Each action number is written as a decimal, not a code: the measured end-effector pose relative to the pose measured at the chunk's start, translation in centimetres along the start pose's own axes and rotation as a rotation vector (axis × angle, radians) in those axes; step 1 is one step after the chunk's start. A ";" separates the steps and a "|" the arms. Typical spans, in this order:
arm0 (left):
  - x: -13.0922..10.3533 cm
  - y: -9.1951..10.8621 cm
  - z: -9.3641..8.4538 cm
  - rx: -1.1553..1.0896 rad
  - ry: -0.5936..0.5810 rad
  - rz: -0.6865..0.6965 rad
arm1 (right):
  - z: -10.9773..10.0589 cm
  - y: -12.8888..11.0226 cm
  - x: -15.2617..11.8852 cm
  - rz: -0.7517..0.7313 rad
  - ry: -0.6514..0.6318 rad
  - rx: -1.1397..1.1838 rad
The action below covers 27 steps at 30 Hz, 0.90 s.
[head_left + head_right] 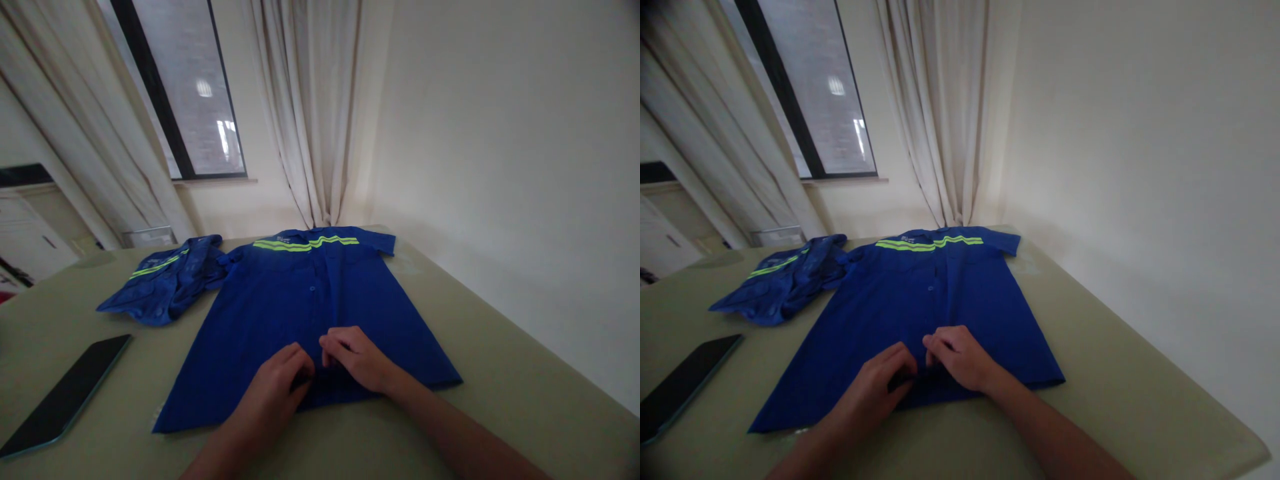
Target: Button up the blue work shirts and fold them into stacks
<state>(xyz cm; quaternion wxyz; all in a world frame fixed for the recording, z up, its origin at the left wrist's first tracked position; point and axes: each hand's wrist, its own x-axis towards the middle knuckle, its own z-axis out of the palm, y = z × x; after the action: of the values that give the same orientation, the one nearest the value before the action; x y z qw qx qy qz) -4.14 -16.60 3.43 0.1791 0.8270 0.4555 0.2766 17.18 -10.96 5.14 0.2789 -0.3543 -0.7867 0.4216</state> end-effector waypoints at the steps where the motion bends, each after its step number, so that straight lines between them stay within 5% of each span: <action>1: -0.2 0.3 0.1 0.109 0.008 0.122 | -0.2 0.0 0.0 0.024 0.023 0.013; 5: -0.6 1.5 0.6 0.441 -0.024 0.441 | -0.4 -0.1 0.2 -0.003 0.205 -0.111; 10: -0.2 2.5 2.1 0.616 -0.078 0.491 | 0.3 0.0 0.1 0.014 0.057 -0.395; 13: 0.0 2.8 2.7 0.626 -0.051 0.473 | 0.5 0.3 0.3 0.117 0.084 -0.501; 20: -0.4 3.1 2.7 0.621 0.001 0.566 | -0.8 2.3 1.1 0.172 0.157 -0.158; 23: -0.4 3.2 3.0 0.512 0.006 0.484 | -1.2 3.3 1.3 0.210 0.145 0.084; 27: 1.3 2.5 2.3 0.145 0.034 0.077 | -1.3 4.1 1.6 0.254 0.131 0.234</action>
<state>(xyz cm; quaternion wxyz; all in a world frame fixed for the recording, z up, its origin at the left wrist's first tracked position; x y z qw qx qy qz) -0.48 -16.88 3.43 0.1005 0.8498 0.4453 0.2635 18.52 -7.50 2.47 0.3137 -0.4425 -0.6614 0.5181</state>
